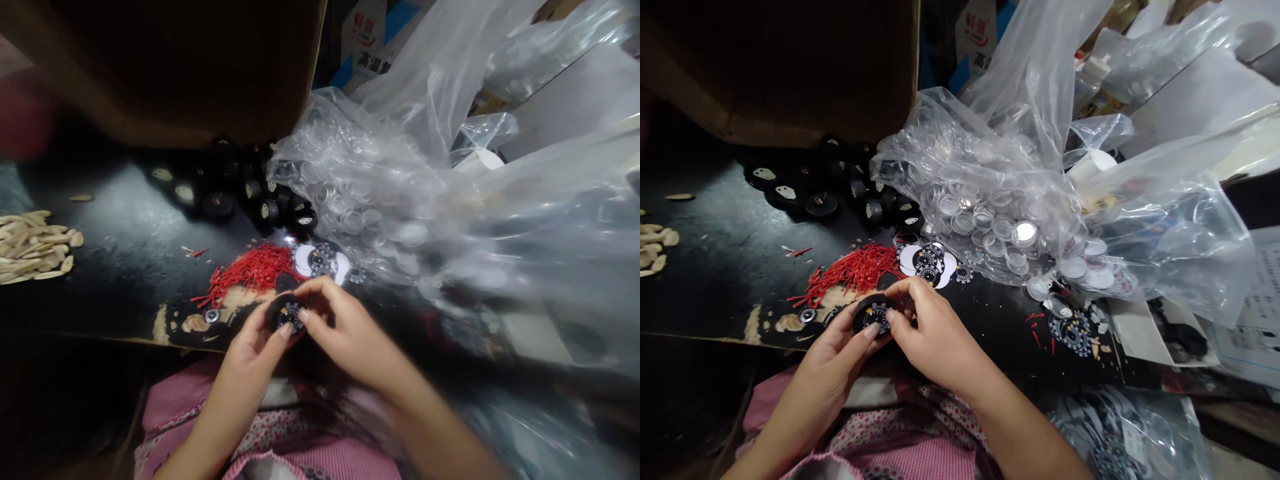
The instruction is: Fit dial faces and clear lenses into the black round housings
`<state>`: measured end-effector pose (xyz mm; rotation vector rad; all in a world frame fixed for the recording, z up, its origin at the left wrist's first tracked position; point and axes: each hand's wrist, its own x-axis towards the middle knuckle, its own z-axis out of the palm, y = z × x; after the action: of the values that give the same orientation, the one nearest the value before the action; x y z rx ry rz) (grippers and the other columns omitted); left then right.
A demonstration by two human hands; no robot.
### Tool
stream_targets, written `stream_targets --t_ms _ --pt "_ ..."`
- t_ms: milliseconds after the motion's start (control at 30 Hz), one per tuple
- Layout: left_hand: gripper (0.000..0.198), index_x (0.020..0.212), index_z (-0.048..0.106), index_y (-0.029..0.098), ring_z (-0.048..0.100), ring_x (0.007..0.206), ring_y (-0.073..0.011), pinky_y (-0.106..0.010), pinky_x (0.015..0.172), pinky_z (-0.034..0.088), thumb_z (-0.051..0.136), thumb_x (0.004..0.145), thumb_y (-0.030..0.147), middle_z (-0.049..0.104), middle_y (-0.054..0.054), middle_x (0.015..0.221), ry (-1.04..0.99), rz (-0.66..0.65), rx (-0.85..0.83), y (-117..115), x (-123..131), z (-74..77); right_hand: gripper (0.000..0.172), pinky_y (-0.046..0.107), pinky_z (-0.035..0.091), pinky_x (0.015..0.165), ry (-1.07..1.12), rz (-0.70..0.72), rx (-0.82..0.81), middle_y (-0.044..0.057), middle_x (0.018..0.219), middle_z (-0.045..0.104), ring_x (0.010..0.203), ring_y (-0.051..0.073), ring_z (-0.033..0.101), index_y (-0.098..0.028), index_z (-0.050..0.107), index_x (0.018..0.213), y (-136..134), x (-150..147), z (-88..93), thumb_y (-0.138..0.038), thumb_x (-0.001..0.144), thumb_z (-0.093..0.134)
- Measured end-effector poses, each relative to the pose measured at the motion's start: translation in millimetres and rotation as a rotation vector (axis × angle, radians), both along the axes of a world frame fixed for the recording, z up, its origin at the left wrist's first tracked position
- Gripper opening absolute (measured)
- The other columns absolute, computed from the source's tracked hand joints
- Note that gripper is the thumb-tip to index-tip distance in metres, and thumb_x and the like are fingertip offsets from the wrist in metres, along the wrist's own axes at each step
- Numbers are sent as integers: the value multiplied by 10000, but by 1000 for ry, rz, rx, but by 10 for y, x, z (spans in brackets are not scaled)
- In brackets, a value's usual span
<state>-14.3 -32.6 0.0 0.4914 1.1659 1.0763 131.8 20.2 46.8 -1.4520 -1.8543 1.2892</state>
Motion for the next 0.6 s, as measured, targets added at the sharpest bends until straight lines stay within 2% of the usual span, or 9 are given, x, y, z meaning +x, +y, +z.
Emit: stream_targets --t_ms 200,367,467,533,600 --pt "294 1080 709 278 644 1117 -247 -313 985 477 711 789 317 722 -35 1150 273 -53 75 -42 -60 48 226 255 500 728 11 8 45 17 961 651 788 126 605 -199 581 1024 -157 -6 -36 -97 829 531" --pt "369 1125 696 296 614 1167 -254 -311 1003 456 739 763 354 700 -31 1209 247 35 2 -108 -211 8 160 266 487 765 -41 104 121 15 955 697 821 139 635 -203 635 1024 14 -44 -70 -173 882 568" --pt "434 1197 654 321 659 1056 -210 -281 941 493 735 774 374 712 -8 1168 162 97 -50 -125 -268 -33 139 351 442 818 -392 85 265 59 916 705 870 203 636 -170 668 917 219 -91 -121 -185 910 530" --pt "431 1179 661 326 676 949 -167 -234 866 521 754 759 362 725 16 1118 109 142 -69 -110 -269 -27 167 400 408 820 -652 103 338 93 906 696 870 245 626 -152 670 874 318 -145 -167 -202 912 516" --pt "393 1122 684 316 669 948 -152 -206 828 533 773 740 342 727 27 1104 46 195 -80 -77 -249 11 184 415 388 811 -786 149 380 115 919 688 862 262 620 -142 667 884 365 -202 -205 -231 915 509"
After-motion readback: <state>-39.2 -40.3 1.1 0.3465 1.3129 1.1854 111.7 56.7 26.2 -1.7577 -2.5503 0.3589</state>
